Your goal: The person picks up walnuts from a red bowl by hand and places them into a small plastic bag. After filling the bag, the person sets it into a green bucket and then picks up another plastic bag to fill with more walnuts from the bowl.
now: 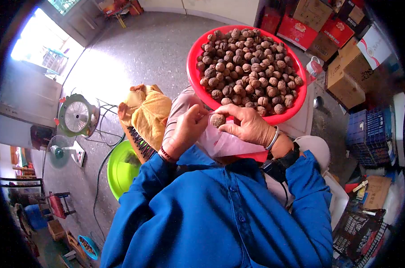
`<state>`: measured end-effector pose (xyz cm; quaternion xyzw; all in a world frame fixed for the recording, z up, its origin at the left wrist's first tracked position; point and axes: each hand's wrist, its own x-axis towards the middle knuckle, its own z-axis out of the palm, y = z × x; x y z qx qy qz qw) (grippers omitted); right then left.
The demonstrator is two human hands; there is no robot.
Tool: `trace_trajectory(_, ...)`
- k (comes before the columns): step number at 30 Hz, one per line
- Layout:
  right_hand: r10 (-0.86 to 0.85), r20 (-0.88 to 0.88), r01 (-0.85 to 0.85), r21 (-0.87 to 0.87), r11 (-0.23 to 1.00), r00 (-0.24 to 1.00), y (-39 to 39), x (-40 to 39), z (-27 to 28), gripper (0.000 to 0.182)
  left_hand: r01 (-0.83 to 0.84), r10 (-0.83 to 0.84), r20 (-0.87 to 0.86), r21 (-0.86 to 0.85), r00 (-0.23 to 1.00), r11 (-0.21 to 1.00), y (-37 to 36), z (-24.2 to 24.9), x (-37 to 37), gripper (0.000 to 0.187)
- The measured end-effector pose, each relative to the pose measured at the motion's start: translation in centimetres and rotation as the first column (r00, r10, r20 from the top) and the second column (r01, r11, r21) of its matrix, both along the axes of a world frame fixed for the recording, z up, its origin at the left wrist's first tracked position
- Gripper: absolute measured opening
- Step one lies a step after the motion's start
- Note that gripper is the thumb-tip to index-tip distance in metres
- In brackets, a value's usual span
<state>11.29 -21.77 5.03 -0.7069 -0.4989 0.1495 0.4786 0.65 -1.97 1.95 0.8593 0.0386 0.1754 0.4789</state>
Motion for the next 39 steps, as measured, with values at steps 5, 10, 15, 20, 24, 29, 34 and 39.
trace_trajectory(5, 0.027, 0.054, -0.018, -0.162, 0.987, 0.998, -0.2, -0.2, -0.4, 0.039, 0.011, -0.014, -0.052, -0.050, 0.999, 0.999, 0.8, -1.7, 0.0, 0.011)
trace_trajectory(10, -0.005, 0.113, 0.029, -0.211, 0.977, 0.994, -0.1, -0.8, 0.0, 0.041, 0.014, -0.026, -0.099, -0.119, 0.995, 0.993, 0.4, -1.3, -0.1, 0.012)
trace_trajectory(15, -0.056, 0.066, 0.066, -0.153, 0.986, 0.996, -0.2, -0.3, 0.2, 0.034, 0.038, -0.039, -0.002, -0.175, 0.999, 0.984, 0.2, -0.9, 0.1, 0.011)
trace_trajectory(20, -0.339, 0.033, 0.339, 0.017, 0.941, 0.940, -0.7, 1.7, 1.4, 0.015, 0.013, -0.021, -0.064, -0.120, 0.998, 0.993, 0.6, -1.7, 0.3, 0.010)
trace_trajectory(24, -0.542, 0.106, 0.546, -0.015, 0.838, 0.834, -1.8, 4.3, 0.0, 0.011, -0.002, -0.102, -0.171, -0.520, 0.980, 0.854, 1.3, -1.8, 0.4, 0.008)
trace_trajectory(29, -0.585, 0.138, 0.589, 0.011, 0.808, 0.799, -2.0, 4.5, -0.7, 0.011, 0.015, -0.087, -0.127, -0.481, 0.988, 0.877, 1.2, -2.3, 0.2, 0.006)
trace_trajectory(34, -0.432, 0.383, 0.551, -0.297, 0.779, 0.817, -2.6, 4.8, -2.4, 0.026, -0.021, -0.074, -0.175, -0.488, 0.982, 0.873, 1.3, -1.9, 0.0, 0.007)
trace_trajectory(39, -0.340, 0.481, 0.555, -0.431, 0.712, 0.808, -2.2, 4.8, -3.5, 0.032, -0.028, -0.122, -0.234, -0.549, 0.965, 0.835, 0.9, -1.0, 0.0, 0.007)
